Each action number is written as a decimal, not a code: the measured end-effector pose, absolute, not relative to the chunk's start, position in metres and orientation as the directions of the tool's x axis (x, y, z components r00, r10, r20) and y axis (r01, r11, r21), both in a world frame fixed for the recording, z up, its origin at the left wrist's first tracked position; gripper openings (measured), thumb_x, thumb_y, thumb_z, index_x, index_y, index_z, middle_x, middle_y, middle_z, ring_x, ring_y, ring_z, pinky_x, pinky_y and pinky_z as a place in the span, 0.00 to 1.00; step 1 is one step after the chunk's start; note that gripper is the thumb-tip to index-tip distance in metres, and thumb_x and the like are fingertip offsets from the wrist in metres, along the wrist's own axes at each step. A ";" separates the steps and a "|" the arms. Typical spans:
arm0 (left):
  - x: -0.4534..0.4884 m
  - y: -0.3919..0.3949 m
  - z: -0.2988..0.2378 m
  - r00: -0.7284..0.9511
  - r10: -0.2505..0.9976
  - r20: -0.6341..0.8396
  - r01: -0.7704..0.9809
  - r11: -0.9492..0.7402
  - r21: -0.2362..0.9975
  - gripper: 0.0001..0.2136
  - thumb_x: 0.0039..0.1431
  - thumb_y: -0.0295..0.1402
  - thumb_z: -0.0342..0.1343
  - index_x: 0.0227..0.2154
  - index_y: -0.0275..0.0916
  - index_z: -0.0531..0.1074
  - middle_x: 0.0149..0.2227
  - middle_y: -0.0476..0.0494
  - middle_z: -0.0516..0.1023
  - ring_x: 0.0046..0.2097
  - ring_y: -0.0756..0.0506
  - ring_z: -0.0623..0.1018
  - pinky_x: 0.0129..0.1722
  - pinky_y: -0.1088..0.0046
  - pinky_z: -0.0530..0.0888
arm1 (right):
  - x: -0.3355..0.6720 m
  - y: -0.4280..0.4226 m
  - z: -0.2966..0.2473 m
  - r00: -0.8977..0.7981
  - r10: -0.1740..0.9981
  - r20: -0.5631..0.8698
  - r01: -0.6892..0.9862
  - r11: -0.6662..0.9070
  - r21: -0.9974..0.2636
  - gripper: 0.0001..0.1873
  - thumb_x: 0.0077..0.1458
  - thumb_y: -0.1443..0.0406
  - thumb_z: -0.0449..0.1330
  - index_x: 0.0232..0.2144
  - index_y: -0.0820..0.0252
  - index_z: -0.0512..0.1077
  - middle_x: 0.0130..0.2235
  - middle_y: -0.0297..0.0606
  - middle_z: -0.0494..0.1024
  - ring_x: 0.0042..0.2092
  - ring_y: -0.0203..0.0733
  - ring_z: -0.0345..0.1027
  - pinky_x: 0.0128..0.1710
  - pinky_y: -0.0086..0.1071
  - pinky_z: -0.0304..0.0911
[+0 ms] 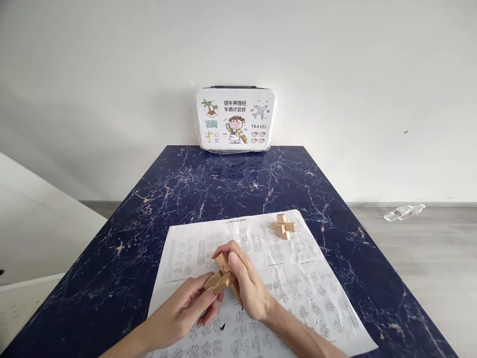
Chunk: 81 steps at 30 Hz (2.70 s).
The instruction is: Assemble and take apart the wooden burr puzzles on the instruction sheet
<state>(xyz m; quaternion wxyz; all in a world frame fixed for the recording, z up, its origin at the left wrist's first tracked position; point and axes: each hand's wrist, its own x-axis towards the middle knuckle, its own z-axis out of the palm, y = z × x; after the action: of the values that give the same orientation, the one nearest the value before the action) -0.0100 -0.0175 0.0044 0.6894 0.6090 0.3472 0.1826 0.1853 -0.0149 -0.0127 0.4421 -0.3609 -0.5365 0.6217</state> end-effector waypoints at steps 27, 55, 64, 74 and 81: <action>-0.019 -0.002 -0.004 0.710 0.662 -0.238 -0.195 0.510 0.838 0.19 0.73 0.50 0.59 0.38 0.37 0.76 0.22 0.51 0.71 0.23 0.52 0.66 0.30 0.72 0.67 | 0.195 -0.006 -0.029 -0.579 0.798 0.168 -0.421 -0.117 -0.899 0.51 0.54 0.57 0.80 0.71 0.47 0.58 0.61 0.45 0.71 0.59 0.54 0.71 0.61 0.53 0.66; -0.030 0.004 0.004 0.814 0.518 -0.264 -0.057 0.522 0.851 0.21 0.73 0.52 0.58 0.33 0.39 0.72 0.20 0.54 0.67 0.21 0.52 0.63 0.27 0.71 0.65 | 0.199 0.000 -0.025 -0.648 0.741 0.178 -0.453 -0.187 -0.872 0.47 0.53 0.60 0.80 0.69 0.44 0.64 0.52 0.38 0.77 0.50 0.46 0.75 0.54 0.45 0.69; -0.029 0.006 0.003 0.822 0.531 -0.209 -0.093 0.485 0.869 0.19 0.74 0.50 0.57 0.36 0.37 0.74 0.21 0.53 0.69 0.22 0.52 0.64 0.28 0.72 0.64 | 0.199 0.001 -0.032 -0.628 0.748 0.215 -0.467 -0.141 -0.873 0.42 0.52 0.60 0.81 0.64 0.45 0.68 0.55 0.38 0.75 0.49 0.45 0.74 0.52 0.43 0.70; -0.032 0.007 0.008 0.757 0.621 -0.203 -0.062 0.378 0.924 0.24 0.70 0.53 0.61 0.56 0.37 0.74 0.32 0.51 0.73 0.27 0.52 0.65 0.34 0.69 0.66 | 0.226 -0.012 0.011 -0.287 0.951 0.116 -0.020 0.115 -0.993 0.30 0.60 0.54 0.75 0.58 0.48 0.67 0.51 0.41 0.81 0.50 0.50 0.79 0.54 0.48 0.75; -0.033 0.005 0.007 0.750 0.632 -0.195 0.041 0.250 0.967 0.18 0.72 0.47 0.61 0.54 0.39 0.74 0.31 0.52 0.72 0.29 0.52 0.67 0.35 0.70 0.69 | 0.292 -0.062 0.006 0.016 0.991 0.131 0.569 0.099 -0.816 0.32 0.61 0.45 0.69 0.61 0.47 0.66 0.63 0.48 0.78 0.52 0.59 0.81 0.46 0.48 0.79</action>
<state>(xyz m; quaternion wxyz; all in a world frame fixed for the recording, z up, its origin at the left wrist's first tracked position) -0.0326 0.0053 0.0066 0.7353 0.5784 0.2907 0.2008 0.2920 -0.0618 0.0057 0.3715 -0.6081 -0.6414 0.2842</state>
